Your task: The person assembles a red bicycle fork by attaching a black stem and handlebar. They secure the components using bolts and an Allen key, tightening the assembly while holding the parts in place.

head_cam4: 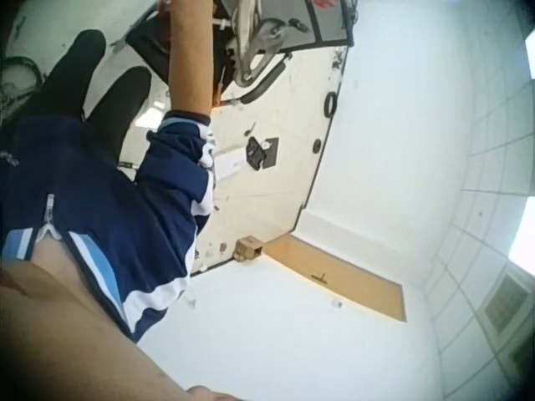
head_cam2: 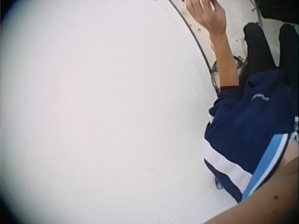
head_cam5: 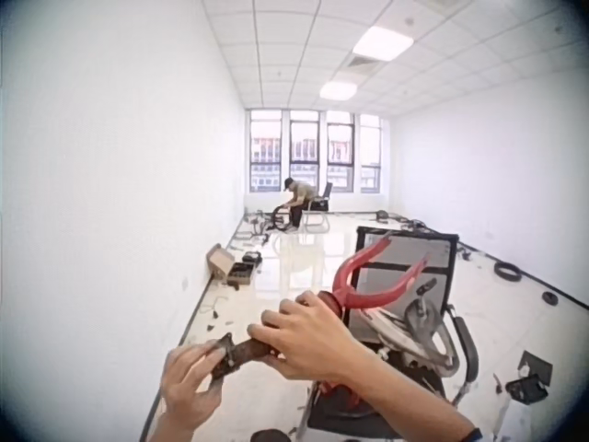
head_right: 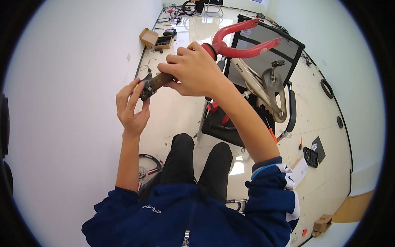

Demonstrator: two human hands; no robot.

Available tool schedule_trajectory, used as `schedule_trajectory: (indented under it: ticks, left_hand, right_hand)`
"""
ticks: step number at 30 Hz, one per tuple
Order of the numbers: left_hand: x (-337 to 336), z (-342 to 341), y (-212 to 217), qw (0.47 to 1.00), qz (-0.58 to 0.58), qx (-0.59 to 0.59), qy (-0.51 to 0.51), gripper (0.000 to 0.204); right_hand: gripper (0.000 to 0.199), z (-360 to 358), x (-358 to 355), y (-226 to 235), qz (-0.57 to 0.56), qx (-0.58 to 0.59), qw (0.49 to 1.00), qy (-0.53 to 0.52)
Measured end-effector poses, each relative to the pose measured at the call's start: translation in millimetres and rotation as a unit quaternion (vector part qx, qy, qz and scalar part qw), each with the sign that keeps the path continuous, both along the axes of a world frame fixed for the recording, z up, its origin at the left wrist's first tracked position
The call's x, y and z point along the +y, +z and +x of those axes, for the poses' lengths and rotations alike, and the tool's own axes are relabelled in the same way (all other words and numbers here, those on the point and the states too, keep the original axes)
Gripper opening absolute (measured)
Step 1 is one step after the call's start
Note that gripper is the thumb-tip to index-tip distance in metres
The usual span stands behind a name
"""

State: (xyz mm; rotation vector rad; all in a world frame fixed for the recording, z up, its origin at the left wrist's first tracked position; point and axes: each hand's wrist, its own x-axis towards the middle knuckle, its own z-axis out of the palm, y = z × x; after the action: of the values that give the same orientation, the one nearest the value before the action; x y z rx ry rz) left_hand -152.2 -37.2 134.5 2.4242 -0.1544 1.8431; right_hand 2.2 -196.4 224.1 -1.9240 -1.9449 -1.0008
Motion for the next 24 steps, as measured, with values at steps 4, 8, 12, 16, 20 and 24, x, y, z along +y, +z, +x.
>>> schedule_trajectory:
  ticks: [4,8,12,16,20,24]
  left_hand:
    - [-15,1,-25,0.848,-0.462,-0.03,-0.259,0.051]
    - [5,-3,-10,0.562,-0.672,0.131,-0.465,0.051]
    - [-2,1,16,0.702,-0.585,0.122,-0.387,0.051]
    - [3,-4,21,0.78,-0.488,0.103,-0.378,0.049]
    - [2,-9,41,0.877,-0.318,0.106,-0.344,0.039]
    - [-5,-7,40,0.95,-0.151,0.075,-0.263,0.041]
  right_hand:
    - [0.028,1,0,0,0.004,-0.001,1.0,0.005]
    - [0.027,1,3,-3,0.014,-0.011,1.0,0.002]
    - [0.026,3,-1,-6,0.013,-0.016,1.0,-0.007]
    - [0.027,-1,3,-9,0.035,-0.039,0.999,-0.004]
    - [0.027,-4,8,-10,0.045,-0.053,0.998,-0.003]
    - [0.029,-2,8,-11,0.036,-0.049,0.998,-0.017]
